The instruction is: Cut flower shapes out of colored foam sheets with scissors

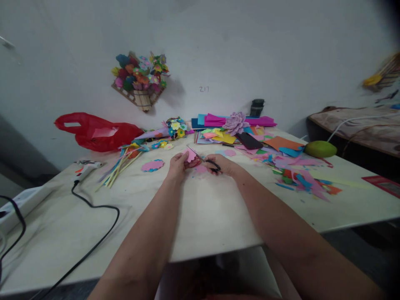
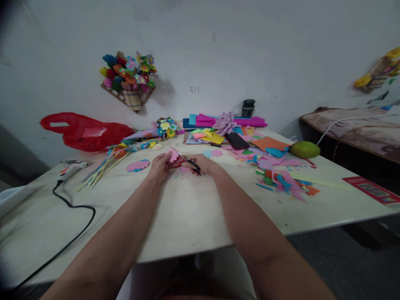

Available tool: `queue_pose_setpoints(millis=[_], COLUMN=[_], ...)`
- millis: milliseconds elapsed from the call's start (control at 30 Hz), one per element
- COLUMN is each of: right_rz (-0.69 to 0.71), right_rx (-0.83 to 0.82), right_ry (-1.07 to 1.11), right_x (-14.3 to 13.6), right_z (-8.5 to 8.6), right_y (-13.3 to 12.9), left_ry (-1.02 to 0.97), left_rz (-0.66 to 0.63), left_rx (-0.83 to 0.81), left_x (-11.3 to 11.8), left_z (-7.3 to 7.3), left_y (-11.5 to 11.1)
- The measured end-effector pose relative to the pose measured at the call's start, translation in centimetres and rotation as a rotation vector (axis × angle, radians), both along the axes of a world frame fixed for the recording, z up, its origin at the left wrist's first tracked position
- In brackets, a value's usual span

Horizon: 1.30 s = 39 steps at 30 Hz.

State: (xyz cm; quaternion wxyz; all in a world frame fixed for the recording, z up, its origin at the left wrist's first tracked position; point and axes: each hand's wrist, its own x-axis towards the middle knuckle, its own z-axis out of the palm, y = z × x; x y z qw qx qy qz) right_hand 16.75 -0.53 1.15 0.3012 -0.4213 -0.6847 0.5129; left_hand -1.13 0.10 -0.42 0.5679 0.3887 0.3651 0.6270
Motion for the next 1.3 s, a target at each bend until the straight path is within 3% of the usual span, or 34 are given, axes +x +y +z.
queue_pose_setpoints(millis=[267, 500, 967, 1300], right_rz=[0.020, 0.033, 0.018, -0.018], right_rx=[0.059, 0.075, 0.083, 0.094], right_ry=[0.004, -0.013, 0.072, 0.110], right_x=[0.3, 0.3, 0.2, 0.3], right_z=[-1.0, -0.7, -1.3, -0.6], right_y=[0.8, 0.4, 1.3, 0.9], left_ry=[-0.016, 0.009, 0.085, 0.114], left_rz=[-0.014, -0.085, -0.108, -0.112], left_rx=[-0.011, 0.007, 0.053, 0.048], left_x=[-0.1, -0.1, 0.0, -0.2], left_z=[0.1, 0.2, -0.3, -0.4], left_y=[0.0, -0.2, -0.1, 0.1])
